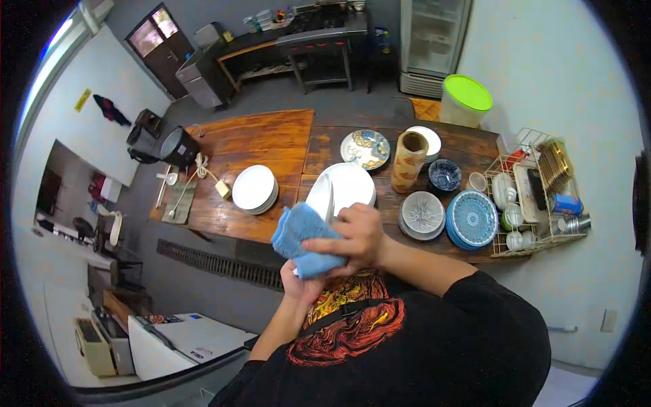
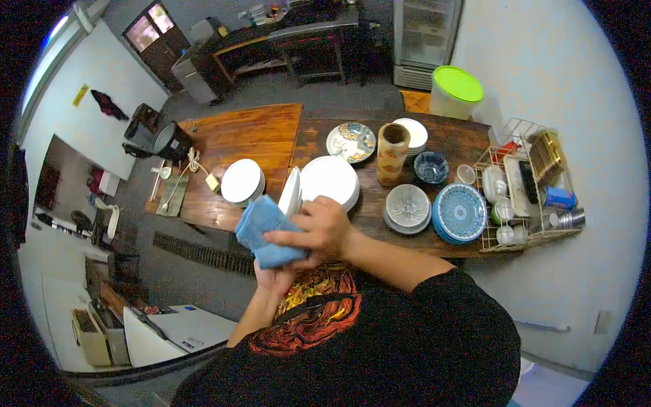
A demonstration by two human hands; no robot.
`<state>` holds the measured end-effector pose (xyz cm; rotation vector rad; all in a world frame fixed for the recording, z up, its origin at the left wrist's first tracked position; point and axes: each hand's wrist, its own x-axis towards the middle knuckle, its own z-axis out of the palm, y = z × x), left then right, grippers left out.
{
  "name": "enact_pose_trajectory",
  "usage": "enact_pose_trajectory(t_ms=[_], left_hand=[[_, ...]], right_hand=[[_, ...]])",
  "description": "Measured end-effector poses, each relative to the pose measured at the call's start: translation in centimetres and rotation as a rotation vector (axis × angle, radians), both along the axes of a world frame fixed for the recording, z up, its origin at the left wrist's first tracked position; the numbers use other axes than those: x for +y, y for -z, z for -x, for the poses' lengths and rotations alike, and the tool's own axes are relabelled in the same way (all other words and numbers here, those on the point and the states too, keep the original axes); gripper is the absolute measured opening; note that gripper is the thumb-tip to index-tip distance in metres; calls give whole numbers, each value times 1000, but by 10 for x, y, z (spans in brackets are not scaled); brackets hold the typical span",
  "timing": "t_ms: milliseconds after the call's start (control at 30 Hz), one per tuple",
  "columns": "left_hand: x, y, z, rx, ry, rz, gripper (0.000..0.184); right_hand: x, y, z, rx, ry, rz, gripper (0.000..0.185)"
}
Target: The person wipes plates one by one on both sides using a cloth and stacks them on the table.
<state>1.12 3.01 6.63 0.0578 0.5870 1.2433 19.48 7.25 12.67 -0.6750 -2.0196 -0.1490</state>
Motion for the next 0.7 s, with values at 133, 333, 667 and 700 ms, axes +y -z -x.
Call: enact_pose_trajectory(t_ms=[133, 333, 667, 700], left_hand=[[8, 48, 27, -501, 261, -102, 51], [2, 29, 23, -725, 320, 31, 42], [10, 41, 11, -1194, 632, -13, 31], [11, 41, 10, -1227, 648, -17, 30]], right_hand=[[25, -17, -9, 71, -76, -49, 37], [55, -16, -6, 305, -171, 51, 40], [68, 3, 25, 735, -118, 709, 41], [71, 8, 27, 754, -135, 809, 41]])
